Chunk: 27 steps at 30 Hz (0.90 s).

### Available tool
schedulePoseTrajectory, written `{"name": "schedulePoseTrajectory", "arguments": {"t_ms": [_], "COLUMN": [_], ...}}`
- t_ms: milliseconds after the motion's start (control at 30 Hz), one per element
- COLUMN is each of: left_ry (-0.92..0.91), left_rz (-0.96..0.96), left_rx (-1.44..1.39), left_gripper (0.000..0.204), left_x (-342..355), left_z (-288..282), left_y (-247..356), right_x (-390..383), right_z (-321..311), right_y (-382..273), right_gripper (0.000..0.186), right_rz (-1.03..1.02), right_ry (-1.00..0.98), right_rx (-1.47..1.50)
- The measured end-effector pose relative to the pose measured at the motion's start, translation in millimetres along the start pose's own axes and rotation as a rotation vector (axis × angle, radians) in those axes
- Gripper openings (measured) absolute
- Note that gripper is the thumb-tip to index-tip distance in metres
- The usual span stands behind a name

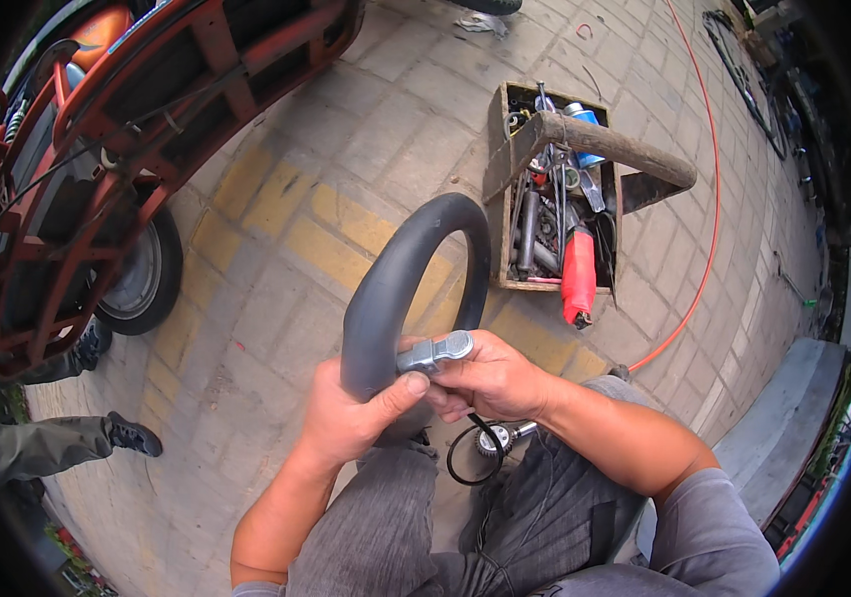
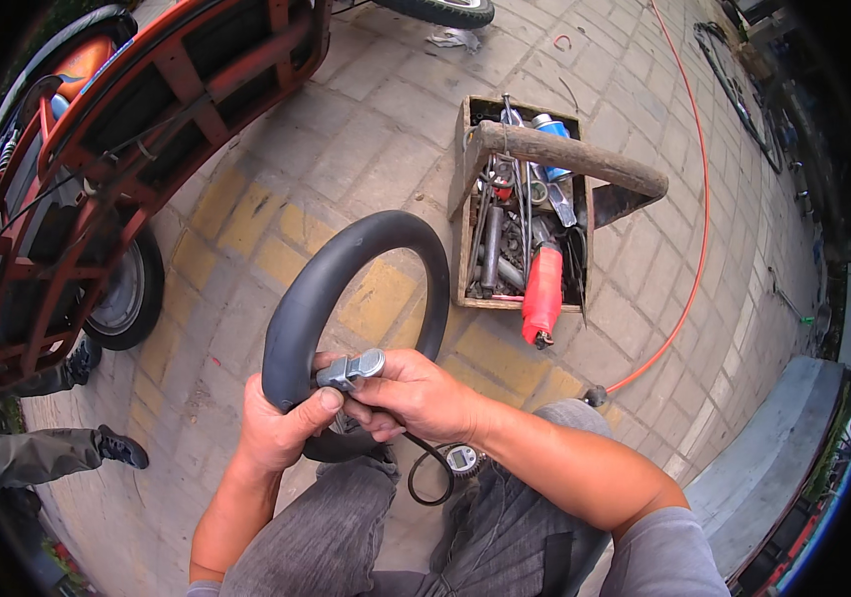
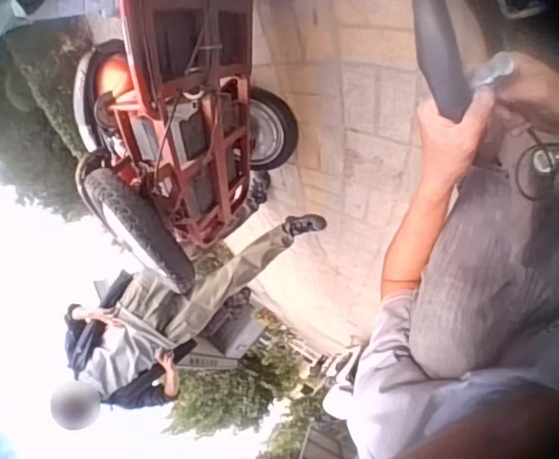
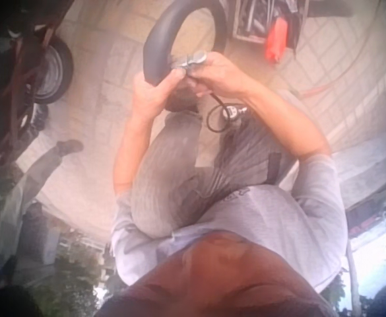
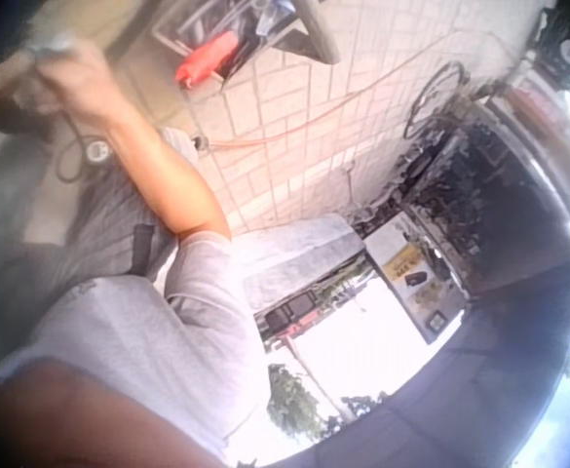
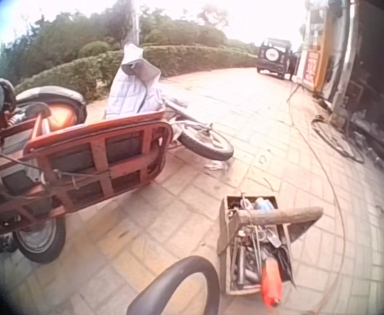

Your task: The person removes the inner tube from a motorcycle tire, inflates it using a compressor, and reinstalls it into the tire. The person then seats the tire onto the rim and checks the fit.

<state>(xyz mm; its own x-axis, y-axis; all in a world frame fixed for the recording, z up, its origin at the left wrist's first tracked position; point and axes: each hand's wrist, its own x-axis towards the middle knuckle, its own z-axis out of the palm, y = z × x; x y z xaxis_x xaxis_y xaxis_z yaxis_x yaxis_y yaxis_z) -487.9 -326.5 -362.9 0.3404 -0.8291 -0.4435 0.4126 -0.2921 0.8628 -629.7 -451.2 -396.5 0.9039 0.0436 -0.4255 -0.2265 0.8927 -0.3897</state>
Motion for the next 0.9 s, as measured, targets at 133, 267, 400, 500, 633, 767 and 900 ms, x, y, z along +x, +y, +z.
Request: {"name": "schedulePoseTrajectory", "arguments": {"t_ms": [133,267,400,500,633,767,900], "left_ry": [0.030,0.044,-0.089,-0.153,-0.215,-0.280,-0.254], "left_rz": [-0.001,0.175,0.181,0.084,0.087,0.144,0.107], "left_rx": [0.108,0.333,0.422,0.382,0.429,0.559,0.478], "left_gripper": [0.025,0.017,0.010,0.008,0.007,0.007,0.007], "left_x": [-6,-10,-6,-8,-10,-9,-8], "left_z": [6,1,9,11,13,17,14], "left_y": [-4,-10,-13,-11,-12,-13,-17], "right_x": [-2,-10,-5,-7,-6,-7,-5], "right_z": [-19,-37,-13,-18,11,4,4], "right_y": [5,-28,-27,-29,-30,-7,-1], "right_gripper": [0.038,0.059,0.056,0.040,0.033,0.033,0.034], "right_rz": [-0.048,0.034,0.192,0.249,0.313,0.139,-0.009], "right_ry": [-0.039,-0.210,-0.002,-0.029,0.151,0.242,0.215], "right_rx": [-0.196,0.069,-0.245,-0.277,-0.223,-0.277,-0.343]}}
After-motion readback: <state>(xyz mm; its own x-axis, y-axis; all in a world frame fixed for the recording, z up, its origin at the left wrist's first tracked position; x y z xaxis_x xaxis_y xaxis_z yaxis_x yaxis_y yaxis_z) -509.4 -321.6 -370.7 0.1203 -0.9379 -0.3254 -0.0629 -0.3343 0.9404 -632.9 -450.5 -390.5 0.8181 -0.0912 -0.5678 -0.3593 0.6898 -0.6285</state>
